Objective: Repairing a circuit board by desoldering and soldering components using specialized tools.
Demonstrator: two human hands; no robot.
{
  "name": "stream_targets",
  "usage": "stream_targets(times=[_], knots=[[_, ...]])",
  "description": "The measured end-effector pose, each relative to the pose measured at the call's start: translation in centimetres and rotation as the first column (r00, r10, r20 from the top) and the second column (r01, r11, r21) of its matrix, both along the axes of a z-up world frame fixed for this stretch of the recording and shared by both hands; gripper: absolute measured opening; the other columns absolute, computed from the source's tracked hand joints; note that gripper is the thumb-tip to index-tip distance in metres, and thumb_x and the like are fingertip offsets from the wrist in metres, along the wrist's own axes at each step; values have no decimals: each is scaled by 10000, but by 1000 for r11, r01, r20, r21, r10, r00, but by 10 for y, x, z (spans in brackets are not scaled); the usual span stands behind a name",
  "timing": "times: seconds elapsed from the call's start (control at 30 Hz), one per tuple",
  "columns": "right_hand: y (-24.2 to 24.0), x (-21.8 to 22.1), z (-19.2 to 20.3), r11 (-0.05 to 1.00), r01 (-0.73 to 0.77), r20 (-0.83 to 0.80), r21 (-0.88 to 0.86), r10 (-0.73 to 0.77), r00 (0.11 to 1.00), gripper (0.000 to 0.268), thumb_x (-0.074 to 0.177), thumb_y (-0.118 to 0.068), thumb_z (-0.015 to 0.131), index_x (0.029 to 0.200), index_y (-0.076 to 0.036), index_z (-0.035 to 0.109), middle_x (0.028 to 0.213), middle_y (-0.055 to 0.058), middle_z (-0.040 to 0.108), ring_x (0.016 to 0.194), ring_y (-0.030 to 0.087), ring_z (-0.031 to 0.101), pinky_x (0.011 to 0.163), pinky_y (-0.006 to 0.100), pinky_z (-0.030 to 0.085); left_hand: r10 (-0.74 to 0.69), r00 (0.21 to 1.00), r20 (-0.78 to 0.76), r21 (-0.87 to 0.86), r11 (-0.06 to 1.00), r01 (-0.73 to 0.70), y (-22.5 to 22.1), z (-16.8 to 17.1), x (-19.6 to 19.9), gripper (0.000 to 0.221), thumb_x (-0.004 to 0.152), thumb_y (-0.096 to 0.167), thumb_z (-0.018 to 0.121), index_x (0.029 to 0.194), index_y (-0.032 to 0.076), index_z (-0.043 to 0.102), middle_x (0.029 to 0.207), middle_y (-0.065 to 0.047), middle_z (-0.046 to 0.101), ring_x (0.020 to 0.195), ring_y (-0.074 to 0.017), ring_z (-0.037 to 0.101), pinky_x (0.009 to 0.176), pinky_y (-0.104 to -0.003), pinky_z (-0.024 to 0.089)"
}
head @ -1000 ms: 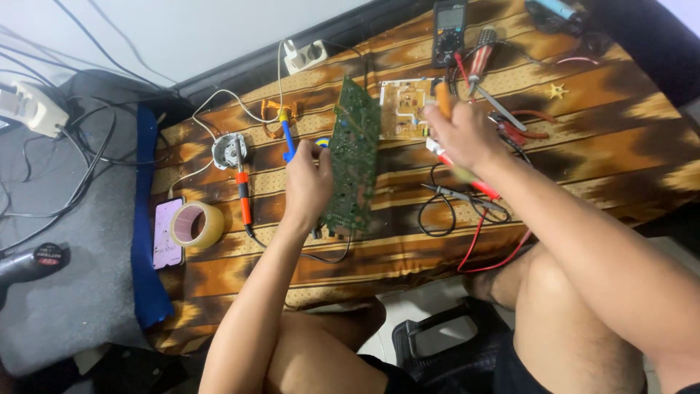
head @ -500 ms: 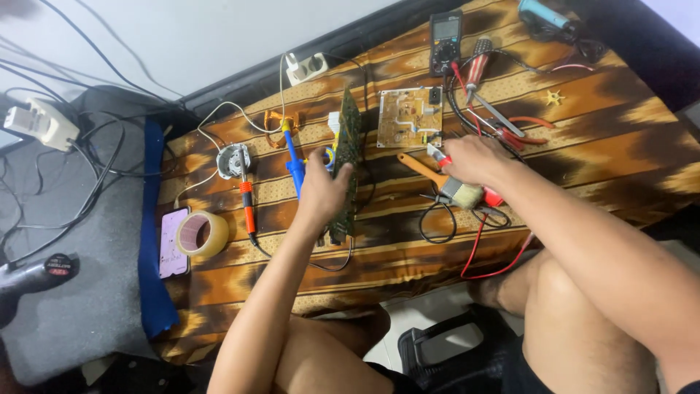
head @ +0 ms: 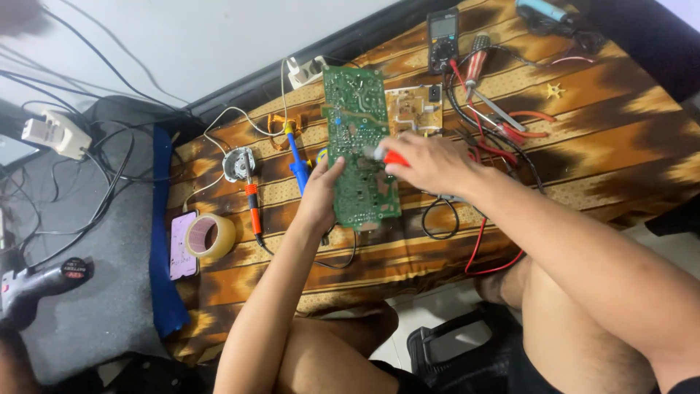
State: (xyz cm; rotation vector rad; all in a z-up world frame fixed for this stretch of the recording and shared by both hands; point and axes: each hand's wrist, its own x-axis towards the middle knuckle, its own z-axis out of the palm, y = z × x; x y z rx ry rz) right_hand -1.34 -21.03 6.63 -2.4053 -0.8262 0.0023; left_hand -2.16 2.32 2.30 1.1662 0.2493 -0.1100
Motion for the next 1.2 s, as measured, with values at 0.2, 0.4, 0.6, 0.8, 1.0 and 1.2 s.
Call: stream_targets(times=[0.2,0.4,0.6,0.8,1.0,1.2], knots=[[-13,46,-65,896,238,431,-374,-59,901,330,968,-307,670,1271,-190,616,945,112,672,814,288,722,662,435,532,34,999,8,20,999,-34,4,11,-3,254,979,195,694,1221,119,697,980,-165,769,848,-275,785,767,-433,658],[12,16,-26,952,20,403,-306,110,909,369,971,-263,677,1319,-160,615,987,206,700,797,328,742,652,432,580,66,998,15,-15,998,-66,-7,2,-1,222,973,192,706,1185,125,709,953,-159,771,821,-270,786,742,-431,663],[0,30,-27,869,98,370,-485,103,923,314,1063,-338,556,1339,-196,602,987,151,718,688,171,692,553,283,543,112,993,-35,-42,993,-114,2,-43,19,239,966,169,703,1200,123,707,938,-166,765,817,-287,787,739,-446,664],[-2,51,-66,771,211,352,-601,18,936,262,1013,-283,610,1228,-153,681,918,134,697,748,246,710,618,405,543,131,990,-54,-18,991,-132,5,-75,39,252,929,139,731,1180,119,732,930,-170,771,813,-292,788,761,-463,661],[27,59,-73,872,17,331,-490,168,929,252,1023,-292,582,1215,-137,633,989,147,724,879,299,754,718,444,600,119,992,-47,7,993,-119,-11,-83,49,318,946,143,713,1264,138,713,948,-155,757,822,-280,775,768,-453,652],[4,64,-61,855,148,411,-497,82,908,200,1016,-255,593,1114,-114,696,956,130,733,880,304,759,678,456,610,104,994,-27,81,992,-102,-16,-60,46,269,950,129,693,1217,139,728,914,-149,762,805,-273,786,745,-423,663]])
